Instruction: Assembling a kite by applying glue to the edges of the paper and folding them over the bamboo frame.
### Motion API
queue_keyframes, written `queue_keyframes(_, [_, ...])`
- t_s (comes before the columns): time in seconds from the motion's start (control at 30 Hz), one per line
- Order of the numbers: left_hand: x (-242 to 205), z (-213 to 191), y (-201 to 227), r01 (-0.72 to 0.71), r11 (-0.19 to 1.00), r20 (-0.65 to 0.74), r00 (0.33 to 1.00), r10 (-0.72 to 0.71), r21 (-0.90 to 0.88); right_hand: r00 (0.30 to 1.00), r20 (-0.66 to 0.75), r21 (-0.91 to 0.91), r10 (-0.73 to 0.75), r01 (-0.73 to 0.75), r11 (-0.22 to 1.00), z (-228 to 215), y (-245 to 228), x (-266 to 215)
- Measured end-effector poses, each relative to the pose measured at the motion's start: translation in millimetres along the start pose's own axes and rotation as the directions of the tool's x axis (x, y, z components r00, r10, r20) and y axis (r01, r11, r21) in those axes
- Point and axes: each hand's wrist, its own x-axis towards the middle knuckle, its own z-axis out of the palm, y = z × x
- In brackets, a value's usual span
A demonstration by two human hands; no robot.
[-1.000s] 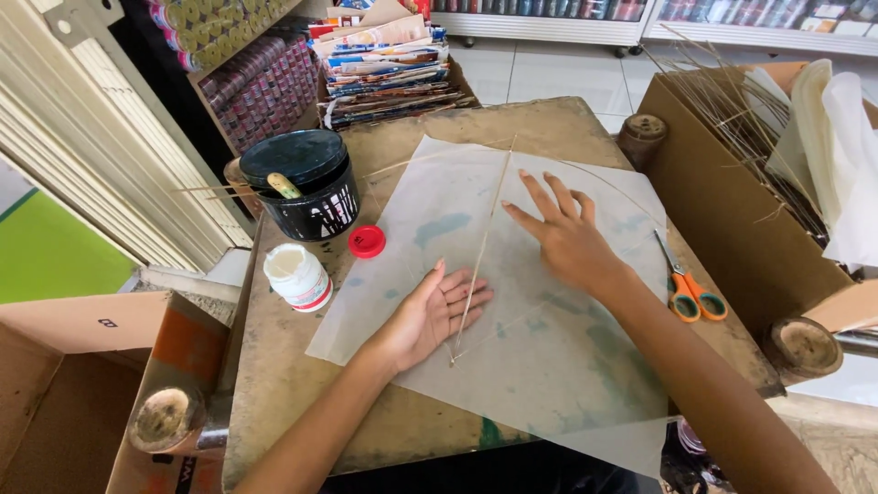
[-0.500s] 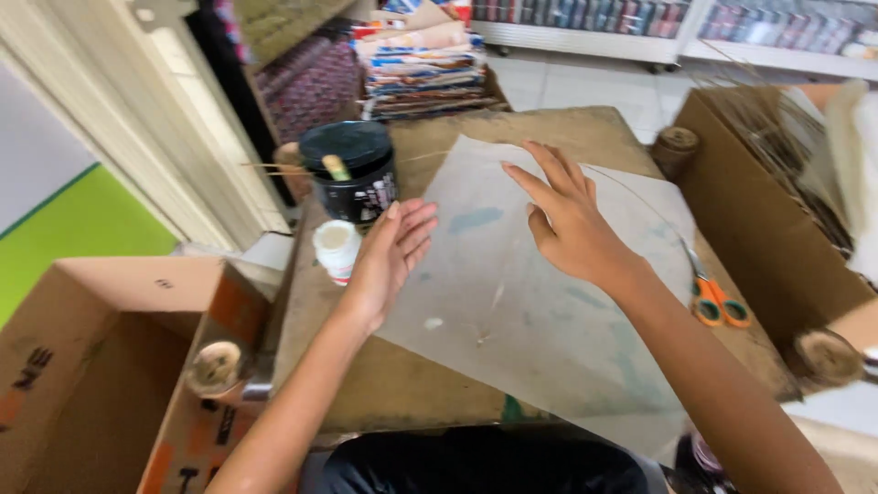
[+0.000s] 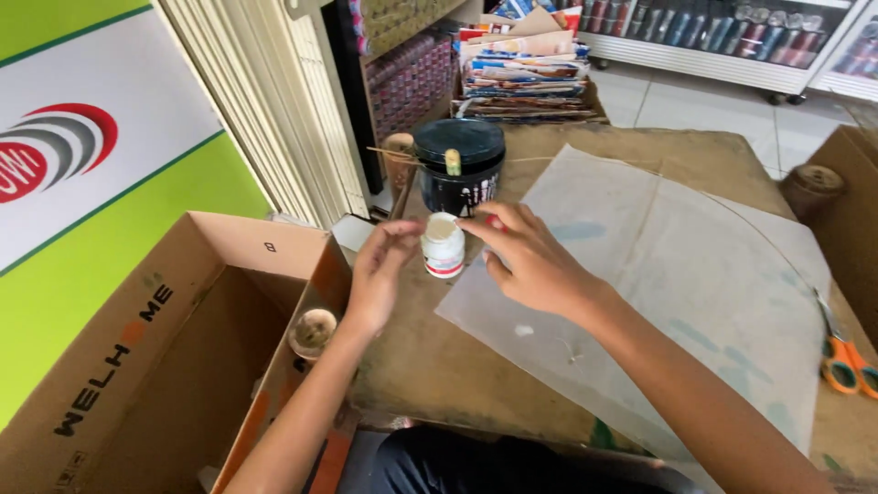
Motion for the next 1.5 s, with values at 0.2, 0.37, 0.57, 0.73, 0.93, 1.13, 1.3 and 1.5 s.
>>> queue_keyframes(0.2, [9, -9, -28, -0.167, 0.986, -0.039, 0.985, 0.166, -0.006, 0.996, 0.089, 0.028, 0.028, -0.03, 0.999, 21, 1, 16])
queue_keyframes(0.37, [15, -9, -36, -0.147, 0.989, -0.079, 0.986, 0.148, 0.02, 0.993, 0.113, -0.022, 0.02, -0.017, 1.0, 32, 11, 22])
queue_keyframes(0.57, [22, -1, -53, -0.037, 0.987, -0.061, 0.997, 0.046, 0.156, 0.992, 0.125, -0.021, 0.008, -0.005, 1.0, 29, 8, 27])
queue_keyframes(0.73, [24, 8, -62, 0.032, 0.99, -0.039, 0.999, -0.027, 0.137, 0.992, 0.127, -0.042, -0.001, 0.006, 0.999, 28, 9, 21])
queue_keyframes(0.93, [19, 34, -35, 0.104, 0.974, 0.024, 0.994, -0.111, 0.201, 0.986, 0.168, 0.001, 0.011, -0.011, 1.0, 11, -3, 9])
queue_keyframes(1.13, [14, 40, -52, -0.117, 0.955, 0.178, 0.982, 0.069, 0.274, 0.942, 0.299, -0.068, 0.152, -0.138, 0.988, -17, -16, -8])
queue_keyframes(1.3, [15, 40, -88, -0.484, 0.824, 0.33, 0.861, 0.388, 0.295, 0.832, 0.487, -0.092, 0.266, -0.254, 0.963, -33, -24, -16])
queue_keyframes(1.5, [19, 40, -102, -0.598, 0.757, 0.404, 0.781, 0.477, 0.262, 0.797, 0.528, -0.138, 0.294, -0.262, 0.955, -31, -18, -27])
